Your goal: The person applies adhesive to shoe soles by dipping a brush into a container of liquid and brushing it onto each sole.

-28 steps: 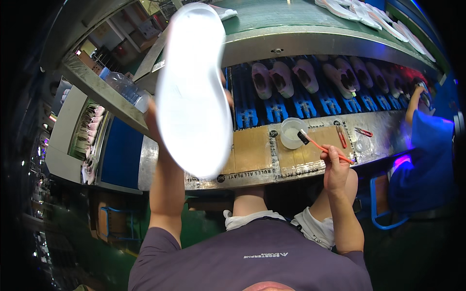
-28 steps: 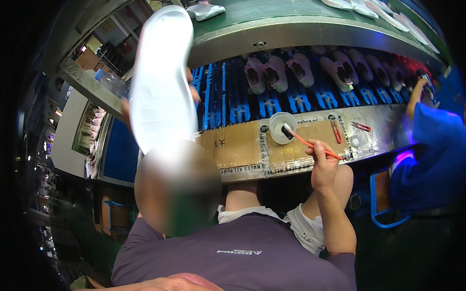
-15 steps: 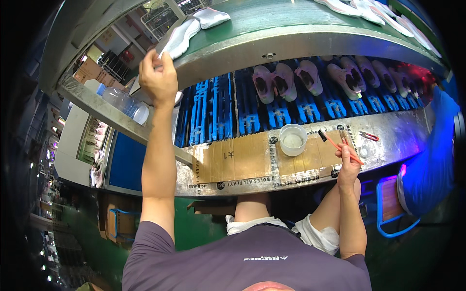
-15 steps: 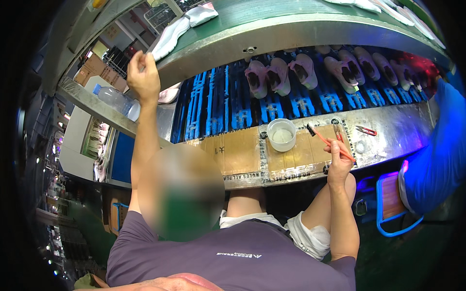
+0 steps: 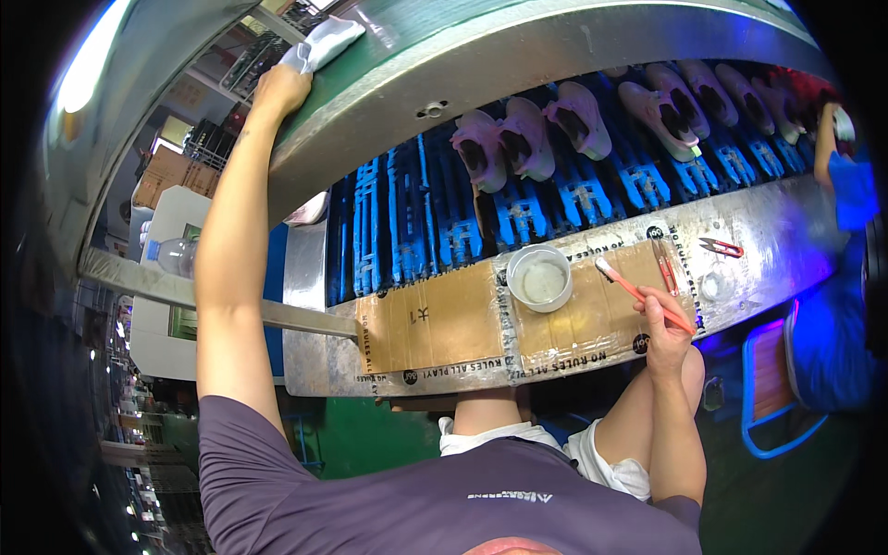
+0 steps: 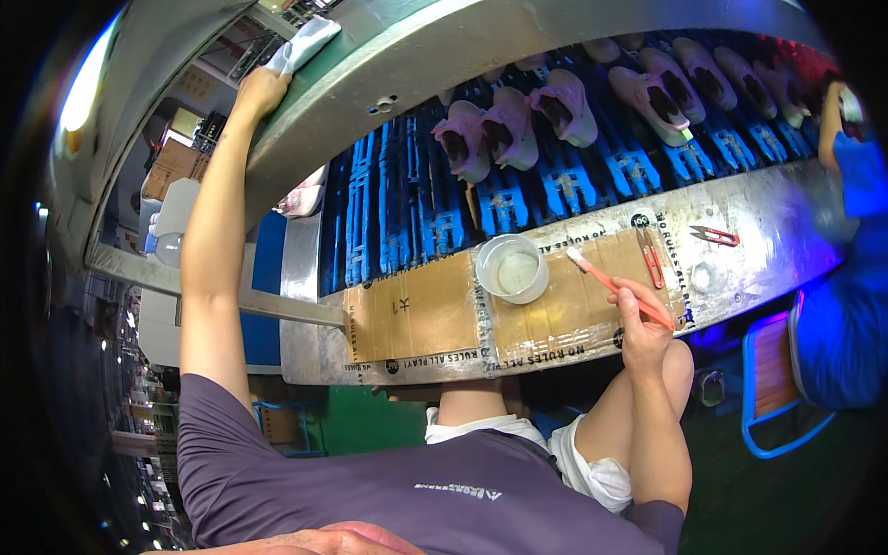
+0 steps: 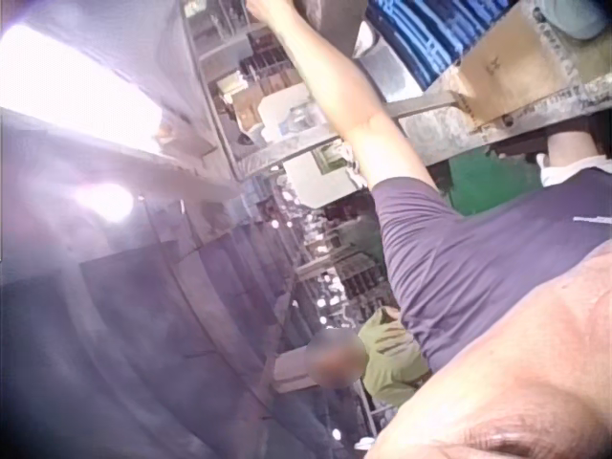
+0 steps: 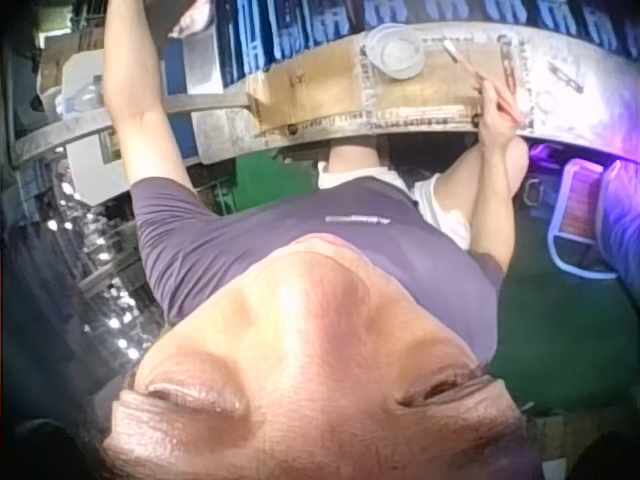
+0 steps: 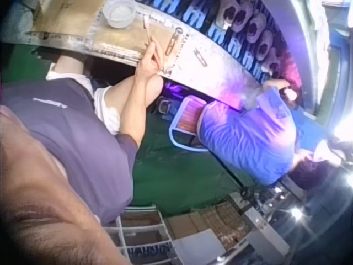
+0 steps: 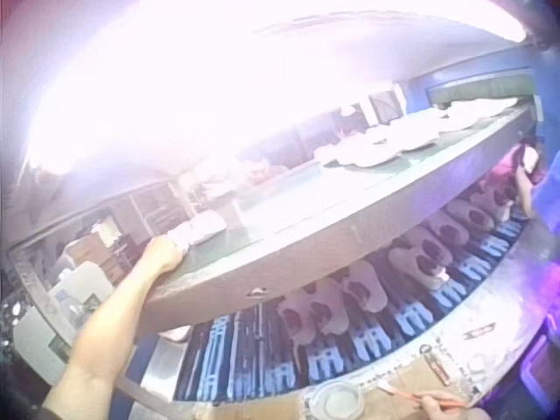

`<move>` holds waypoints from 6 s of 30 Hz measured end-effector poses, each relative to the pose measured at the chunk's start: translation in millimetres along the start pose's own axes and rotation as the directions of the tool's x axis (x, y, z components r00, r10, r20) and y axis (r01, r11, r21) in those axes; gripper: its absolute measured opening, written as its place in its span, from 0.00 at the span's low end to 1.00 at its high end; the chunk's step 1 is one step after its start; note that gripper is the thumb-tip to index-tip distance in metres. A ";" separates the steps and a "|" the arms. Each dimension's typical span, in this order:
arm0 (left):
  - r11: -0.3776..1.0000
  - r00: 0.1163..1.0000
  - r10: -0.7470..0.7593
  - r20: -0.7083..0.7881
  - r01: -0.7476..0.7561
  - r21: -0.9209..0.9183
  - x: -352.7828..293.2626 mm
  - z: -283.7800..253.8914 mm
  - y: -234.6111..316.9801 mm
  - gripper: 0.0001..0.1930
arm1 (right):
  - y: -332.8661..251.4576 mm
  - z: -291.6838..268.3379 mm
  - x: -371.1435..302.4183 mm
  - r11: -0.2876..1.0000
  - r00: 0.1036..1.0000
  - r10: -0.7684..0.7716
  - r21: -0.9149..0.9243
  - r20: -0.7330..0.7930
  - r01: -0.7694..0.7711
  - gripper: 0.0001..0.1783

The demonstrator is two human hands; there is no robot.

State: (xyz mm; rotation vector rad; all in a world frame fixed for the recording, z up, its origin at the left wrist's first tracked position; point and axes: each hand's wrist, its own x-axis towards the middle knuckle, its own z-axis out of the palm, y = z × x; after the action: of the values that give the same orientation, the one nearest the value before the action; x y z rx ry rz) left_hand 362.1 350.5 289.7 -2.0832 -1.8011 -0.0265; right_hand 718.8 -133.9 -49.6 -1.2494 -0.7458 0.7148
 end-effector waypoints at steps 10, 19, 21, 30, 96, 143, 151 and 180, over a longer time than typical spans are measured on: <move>0.939 1.000 0.015 -0.009 -0.017 -0.343 66.3 40.8 -28.1 0.47 | -3.4 -0.8 1.8 0.992 0.988 -0.110 -0.044 0.111 0.116 0.18; 0.854 0.969 0.210 0.134 -0.115 -0.508 -66.0 -0.7 9.3 0.45 | -34.9 52.1 -3.0 0.755 0.832 -0.405 -0.375 0.378 0.538 0.20; 0.866 0.973 0.232 -0.004 -0.209 -0.455 -110.0 -1.1 4.6 0.45 | -37.5 70.3 -1.5 0.643 0.762 -0.458 -0.421 0.459 0.640 0.23; 0.922 0.909 0.171 -0.381 -0.284 -0.264 -178.5 3.6 17.0 0.39 | -22.3 107.3 0.1 0.351 0.690 -0.433 -0.597 0.580 0.722 0.40; 0.567 0.265 0.790 0.553 -0.659 -0.494 -643.5 274.9 197.5 0.27 | 158.3 74.4 -100.2 0.506 0.058 0.728 -0.593 0.683 0.626 0.13; 0.489 0.698 0.659 0.279 -0.116 -0.865 -645.9 259.4 186.4 0.36 | 130.9 80.4 -105.8 0.459 0.164 0.704 -0.618 0.691 0.638 0.14; 0.434 0.694 0.682 0.232 -0.129 -0.892 -644.3 258.1 183.6 0.35 | 134.1 80.8 -107.8 0.428 0.204 0.705 -0.637 0.680 0.641 0.15; 0.427 0.668 0.711 0.220 -0.161 -0.890 -644.6 262.2 183.1 0.29 | 136.6 81.4 -105.3 0.472 0.141 0.717 -0.625 0.682 0.623 0.17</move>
State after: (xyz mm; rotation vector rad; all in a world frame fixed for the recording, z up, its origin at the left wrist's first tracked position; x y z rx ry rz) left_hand 362.5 -201.8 -171.5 -3.6154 -1.5038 -0.1104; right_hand 582.7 -150.7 -182.1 -1.6129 -2.6716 1.3823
